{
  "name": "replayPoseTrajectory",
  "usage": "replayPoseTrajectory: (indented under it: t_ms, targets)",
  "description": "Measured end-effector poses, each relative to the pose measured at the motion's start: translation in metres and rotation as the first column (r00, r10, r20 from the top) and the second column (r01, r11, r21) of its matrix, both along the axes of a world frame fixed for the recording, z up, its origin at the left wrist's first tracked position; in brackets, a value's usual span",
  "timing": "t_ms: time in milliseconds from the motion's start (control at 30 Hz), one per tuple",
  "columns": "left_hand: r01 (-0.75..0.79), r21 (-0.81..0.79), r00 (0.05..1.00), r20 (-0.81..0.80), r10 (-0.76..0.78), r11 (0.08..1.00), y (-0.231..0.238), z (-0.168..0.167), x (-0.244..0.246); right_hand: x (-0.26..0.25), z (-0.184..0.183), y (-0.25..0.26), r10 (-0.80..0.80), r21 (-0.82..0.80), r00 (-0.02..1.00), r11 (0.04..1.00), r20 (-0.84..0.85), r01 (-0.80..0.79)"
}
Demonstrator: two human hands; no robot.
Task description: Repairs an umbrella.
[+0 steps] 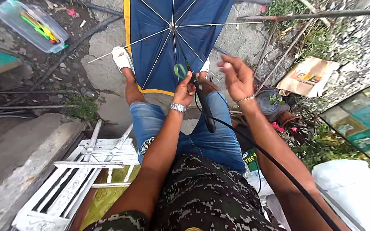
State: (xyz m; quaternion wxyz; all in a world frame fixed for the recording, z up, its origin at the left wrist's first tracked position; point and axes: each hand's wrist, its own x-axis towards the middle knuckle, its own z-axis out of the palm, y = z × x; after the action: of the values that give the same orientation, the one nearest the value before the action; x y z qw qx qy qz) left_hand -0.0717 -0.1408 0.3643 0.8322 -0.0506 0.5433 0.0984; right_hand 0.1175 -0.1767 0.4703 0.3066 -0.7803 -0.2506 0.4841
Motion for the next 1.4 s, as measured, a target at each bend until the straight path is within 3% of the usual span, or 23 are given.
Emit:
replayPoseTrajectory:
  t_ms: [67, 167, 233, 333, 467, 600, 700, 833, 933, 1033, 1100, 1200, 1400]
  targets:
    - [-0.049, -0.01, 0.999, 0.019, 0.049, 0.999, -0.006, -0.004, -0.001, -0.019, -0.019, 0.017, -0.037, -0.141, 0.993, 0.99, -0.109, 0.022]
    - [-0.061, -0.041, 0.997, 0.035, 0.062, 0.997, -0.007, -0.01, -0.002, -0.046, -0.034, 0.012, -0.075, -0.456, 0.971, 0.889, -0.228, -0.039]
    - [-0.043, -0.053, 0.998, 0.051, 0.046, 0.998, -0.004, -0.012, 0.0, -0.053, -0.027, 0.001, -0.127, -0.537, 0.936, 0.841, -0.328, -0.074]
    - [-0.022, -0.08, 0.998, 0.062, 0.027, 0.997, -0.005, -0.017, -0.003, -0.059, -0.008, -0.015, -0.285, -0.539, 0.858, 0.842, -0.427, 0.011]
    - [0.053, -0.119, 0.995, 0.094, -0.041, 0.991, -0.005, -0.022, -0.003, -0.059, -0.007, -0.023, -0.313, -0.473, 0.866, 0.875, -0.389, 0.104]
    - [0.035, -0.133, 0.997, 0.066, -0.026, 0.991, -0.01, -0.018, -0.005, -0.055, -0.005, -0.014, -0.52, -0.614, 0.707, 0.774, -0.479, 0.154]
    - [0.018, -0.12, 0.999, 0.034, -0.014, 0.993, -0.009, -0.016, -0.007, -0.058, -0.019, -0.012, -0.593, -0.63, 0.636, 0.748, -0.495, 0.207]
    - [0.024, -0.139, 0.999, 0.041, -0.018, 0.99, -0.017, -0.014, -0.008, -0.065, -0.016, -0.005, -0.596, -0.663, 0.679, 0.718, -0.429, 0.211]
    - [0.053, -0.146, 0.996, -0.067, -0.063, 0.988, -0.018, -0.013, -0.005, -0.072, -0.013, -0.003, -0.583, -0.677, 0.709, 0.708, -0.396, 0.203]
    - [0.187, -0.062, 0.945, -0.262, -0.197, 0.98, -0.012, -0.008, -0.002, -0.073, -0.011, -0.003, -0.627, -0.698, 0.652, 0.686, -0.426, 0.204]
    - [0.294, -0.07, 0.906, -0.297, -0.301, 0.953, -0.001, -0.004, -0.004, -0.074, -0.01, -0.002, -0.619, -0.699, 0.659, 0.688, -0.427, 0.193]
    - [0.324, -0.103, 0.914, -0.224, -0.34, 0.94, 0.014, 0.001, -0.01, -0.075, -0.01, -0.001, -0.608, -0.694, 0.669, 0.695, -0.428, 0.189]
    - [0.238, -0.057, 0.971, -0.022, -0.239, 0.97, 0.006, -0.001, -0.015, -0.075, -0.01, -0.003, -0.64, -0.708, 0.673, 0.664, -0.371, 0.24]
